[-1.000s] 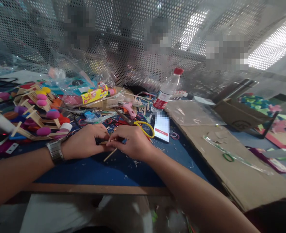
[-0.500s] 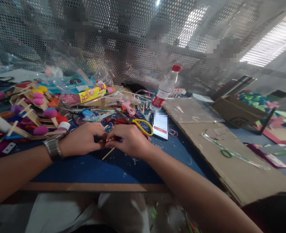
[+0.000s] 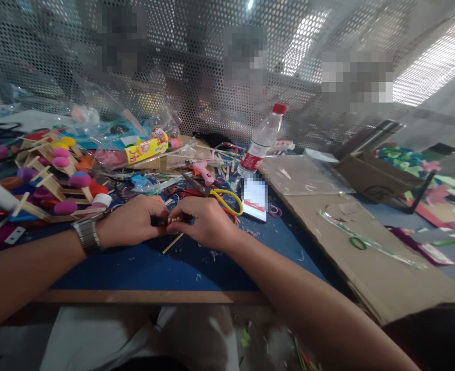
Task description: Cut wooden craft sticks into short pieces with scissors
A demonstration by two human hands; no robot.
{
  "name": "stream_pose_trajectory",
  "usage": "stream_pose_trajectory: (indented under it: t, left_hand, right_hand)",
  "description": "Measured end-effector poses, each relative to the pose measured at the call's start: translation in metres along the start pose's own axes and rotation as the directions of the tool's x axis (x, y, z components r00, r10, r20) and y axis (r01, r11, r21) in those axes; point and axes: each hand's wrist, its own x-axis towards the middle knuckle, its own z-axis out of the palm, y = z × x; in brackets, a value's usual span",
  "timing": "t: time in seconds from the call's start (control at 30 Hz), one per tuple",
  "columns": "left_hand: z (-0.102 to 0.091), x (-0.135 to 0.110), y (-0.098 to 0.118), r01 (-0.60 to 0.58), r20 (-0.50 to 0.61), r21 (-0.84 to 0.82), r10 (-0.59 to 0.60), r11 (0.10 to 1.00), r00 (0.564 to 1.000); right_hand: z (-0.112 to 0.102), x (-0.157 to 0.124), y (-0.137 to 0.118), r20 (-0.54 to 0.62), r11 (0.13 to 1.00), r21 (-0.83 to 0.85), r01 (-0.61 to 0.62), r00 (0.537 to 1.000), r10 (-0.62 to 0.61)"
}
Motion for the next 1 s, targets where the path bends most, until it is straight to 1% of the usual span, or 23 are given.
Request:
stream_pose_trajectory:
  t: [0.1, 0.23, 0.37, 0.5, 0.57, 0.67, 0.73, 0.83, 0.9, 1.0]
  left_hand:
    - [-0.001, 0.0, 0.001, 0.013, 0.013, 0.01, -0.013, 1.0, 1.0]
    - [-0.004, 0.0, 0.003, 0.003, 0.049, 0.024, -0.004, 1.0, 0.999]
    - [-0.006, -0.001, 0.005, -0.037, 0.039, 0.037, 0.036, 0.999, 0.999]
    - [-0.006, -0.001, 0.006, -0.055, 0.07, 0.02, 0.054, 0.998, 0.996]
    - [-0.006, -0.001, 0.006, -0.054, 0.069, 0.028, 0.052, 0.998, 0.996]
    - [-0.006, -0.002, 0.005, -0.058, 0.04, 0.035, 0.056, 0.998, 0.998]
    - [-0.007, -0.002, 0.004, -0.057, 0.014, 0.041, 0.057, 0.998, 0.998]
    - [-0.009, -0.001, 0.006, -0.021, 0.003, 0.06, 0.02, 0.998, 1.0]
    - [-0.009, -0.001, 0.007, 0.002, 0.018, 0.075, -0.004, 0.997, 1.0]
    - [-0.009, -0.001, 0.009, -0.017, 0.055, 0.117, 0.011, 0.993, 0.998]
  right_hand:
    - [0.001, -0.001, -0.001, 0.004, 0.996, 0.052, -0.073, 0.997, 0.073]
    - [0.001, -0.003, -0.001, -0.009, 0.989, 0.071, -0.128, 0.992, 0.129]
    - [0.002, -0.004, 0.001, -0.002, 0.986, 0.088, -0.144, 0.989, 0.145]
    - [0.002, -0.004, 0.002, 0.034, 0.983, 0.111, -0.145, 0.989, 0.142]
    - [0.002, -0.004, 0.003, 0.028, 0.98, 0.122, -0.156, 0.988, 0.154]
    - [0.001, -0.003, 0.006, -0.012, 0.968, 0.164, -0.188, 0.981, 0.192]
    - [0.001, 0.0, 0.009, -0.041, 0.942, 0.256, -0.219, 0.971, 0.237]
    - [-0.001, 0.004, 0.012, -0.065, 0.866, 0.424, -0.265, 0.945, 0.321]
    - [-0.002, 0.006, 0.013, -0.067, 0.816, 0.501, -0.289, 0.927, 0.37]
    - [-0.003, 0.007, 0.013, -0.053, 0.752, 0.58, -0.314, 0.906, 0.419]
